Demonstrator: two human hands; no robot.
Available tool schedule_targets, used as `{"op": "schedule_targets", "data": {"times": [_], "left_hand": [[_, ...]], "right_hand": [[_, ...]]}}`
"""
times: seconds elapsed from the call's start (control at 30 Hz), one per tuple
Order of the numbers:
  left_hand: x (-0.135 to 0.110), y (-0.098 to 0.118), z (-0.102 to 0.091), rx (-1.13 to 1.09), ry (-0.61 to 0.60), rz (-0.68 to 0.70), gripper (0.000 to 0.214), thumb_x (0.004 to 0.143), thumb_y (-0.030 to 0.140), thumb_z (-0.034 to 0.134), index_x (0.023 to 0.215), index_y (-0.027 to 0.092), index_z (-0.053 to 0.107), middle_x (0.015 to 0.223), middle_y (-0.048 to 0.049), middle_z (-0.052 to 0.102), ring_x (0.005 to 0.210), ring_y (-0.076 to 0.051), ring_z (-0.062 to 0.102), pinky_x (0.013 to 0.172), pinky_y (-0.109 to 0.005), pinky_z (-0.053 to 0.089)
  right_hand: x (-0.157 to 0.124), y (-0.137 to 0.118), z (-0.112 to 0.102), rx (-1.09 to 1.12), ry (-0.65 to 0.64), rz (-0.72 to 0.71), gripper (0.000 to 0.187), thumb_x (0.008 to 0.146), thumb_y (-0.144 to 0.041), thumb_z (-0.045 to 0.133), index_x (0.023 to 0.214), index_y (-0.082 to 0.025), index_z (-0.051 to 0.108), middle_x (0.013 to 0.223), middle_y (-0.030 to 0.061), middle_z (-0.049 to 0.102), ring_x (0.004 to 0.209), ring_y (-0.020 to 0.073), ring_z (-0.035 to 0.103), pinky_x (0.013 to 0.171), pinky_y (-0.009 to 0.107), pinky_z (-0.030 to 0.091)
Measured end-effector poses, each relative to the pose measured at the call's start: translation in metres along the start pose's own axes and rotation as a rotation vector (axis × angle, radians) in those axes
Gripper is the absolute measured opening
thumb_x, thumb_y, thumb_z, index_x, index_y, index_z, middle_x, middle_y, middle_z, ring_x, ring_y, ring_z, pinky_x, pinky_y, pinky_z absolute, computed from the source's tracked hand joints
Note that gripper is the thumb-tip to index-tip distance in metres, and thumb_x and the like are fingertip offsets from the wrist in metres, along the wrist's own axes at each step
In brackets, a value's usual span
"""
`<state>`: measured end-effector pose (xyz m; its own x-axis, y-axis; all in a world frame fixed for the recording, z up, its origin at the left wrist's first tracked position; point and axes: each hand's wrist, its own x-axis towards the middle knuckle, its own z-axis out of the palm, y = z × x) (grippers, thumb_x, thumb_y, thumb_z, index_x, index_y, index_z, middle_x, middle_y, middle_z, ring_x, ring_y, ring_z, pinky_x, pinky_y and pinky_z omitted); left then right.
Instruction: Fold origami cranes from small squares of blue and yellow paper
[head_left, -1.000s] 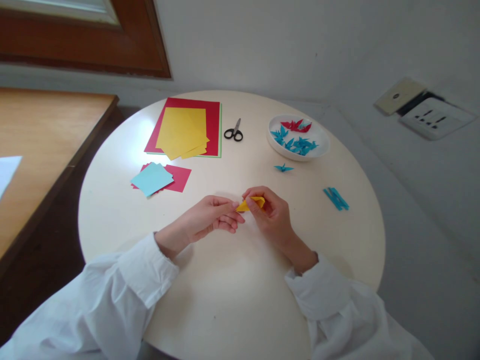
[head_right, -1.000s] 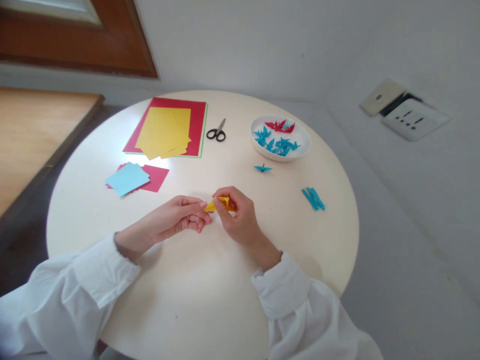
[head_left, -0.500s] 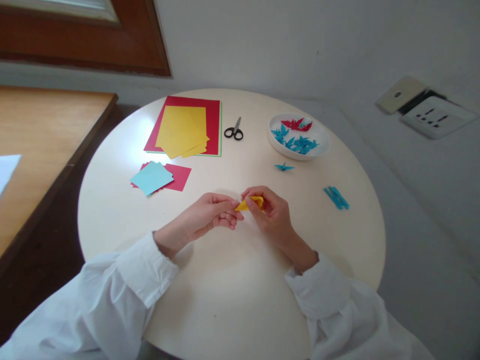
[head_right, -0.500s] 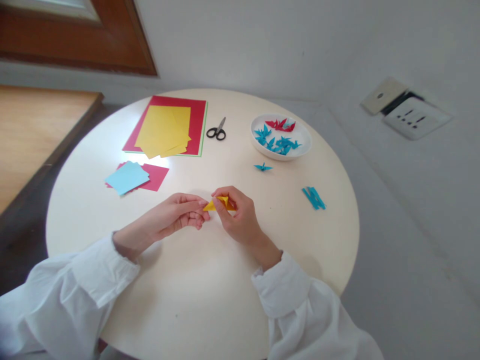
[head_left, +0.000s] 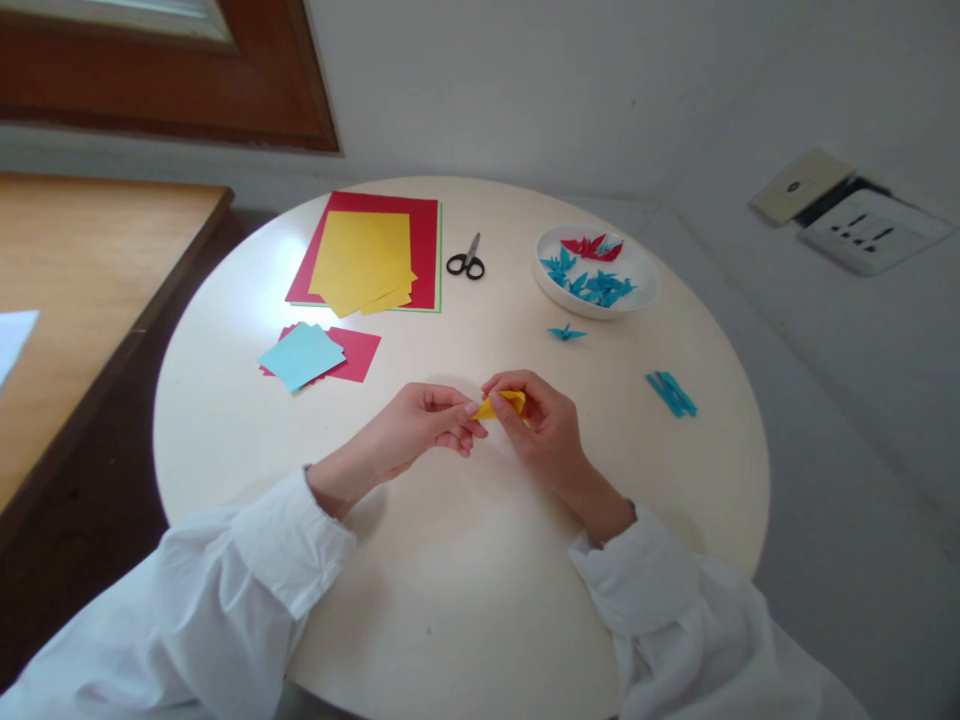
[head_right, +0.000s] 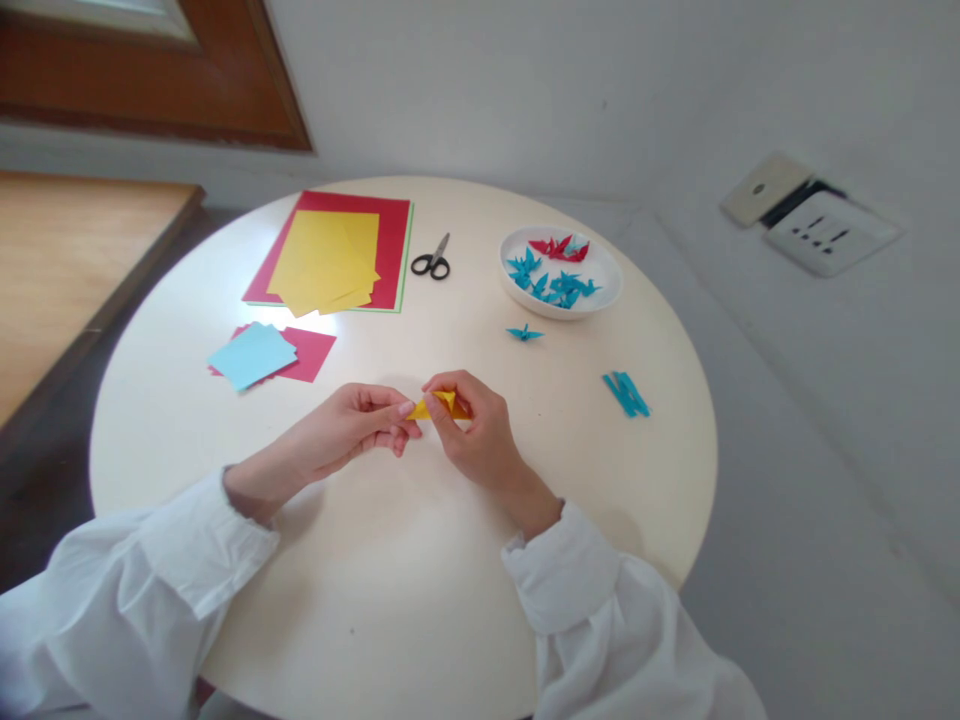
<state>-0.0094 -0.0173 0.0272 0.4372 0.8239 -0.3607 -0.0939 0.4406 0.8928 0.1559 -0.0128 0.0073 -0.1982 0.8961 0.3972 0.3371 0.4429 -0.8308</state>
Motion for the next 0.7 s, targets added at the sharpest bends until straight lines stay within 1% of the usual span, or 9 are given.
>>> {"op": "schedule_targets", "data": {"times": [0.17, 0.43, 0.57, 0.7], "left_hand": [[0.0005, -0.0001, 0.0004, 0.03, 0.022, 0.01, 0.022, 0.071, 0.034, 0.069, 0.067, 0.012, 0.065, 0.067, -0.0037, 0.063, 0.056, -0.009, 0.054, 0.061, -0.025, 0.047], [0.001, -0.0022, -0.0008, 0.019, 0.015, 0.039, 0.024, 0.07, 0.036, 0.069, 0.065, 0.012, 0.064, 0.064, -0.0028, 0.062, 0.057, -0.009, 0.054, 0.062, -0.025, 0.047], [0.0002, -0.0009, -0.0003, -0.002, 0.01, 0.025, 0.024, 0.07, 0.035, 0.069, 0.067, 0.012, 0.064, 0.066, -0.0032, 0.062, 0.058, -0.01, 0.055, 0.063, -0.026, 0.047], [0.0003, 0.0001, -0.0008, -0.01, 0.007, -0.021, 0.018, 0.07, 0.03, 0.068, 0.068, 0.012, 0.063, 0.068, -0.0042, 0.063, 0.058, -0.01, 0.054, 0.06, -0.025, 0.045]], "right_hand": [[0.0001, -0.0011, 0.0001, -0.016, 0.002, 0.007, 0.008, 0.082, -0.026, 0.053, 0.079, -0.02, 0.057, 0.078, 0.0023, 0.065, 0.062, 0.0116, 0.055, 0.054, 0.025, 0.043], [-0.0002, -0.0013, 0.001, -0.019, 0.006, -0.005, 0.007, 0.082, -0.024, 0.053, 0.079, -0.02, 0.057, 0.077, 0.0023, 0.064, 0.06, 0.011, 0.053, 0.054, 0.025, 0.043], [-0.0004, -0.0014, 0.0006, -0.022, 0.018, 0.004, 0.006, 0.082, -0.024, 0.053, 0.078, -0.02, 0.057, 0.077, 0.0023, 0.064, 0.062, 0.0115, 0.054, 0.055, 0.025, 0.044], [-0.0004, -0.001, 0.0, -0.023, 0.041, 0.012, 0.006, 0.082, -0.024, 0.053, 0.079, -0.021, 0.057, 0.079, 0.0027, 0.065, 0.065, 0.0129, 0.057, 0.057, 0.026, 0.045]]}}
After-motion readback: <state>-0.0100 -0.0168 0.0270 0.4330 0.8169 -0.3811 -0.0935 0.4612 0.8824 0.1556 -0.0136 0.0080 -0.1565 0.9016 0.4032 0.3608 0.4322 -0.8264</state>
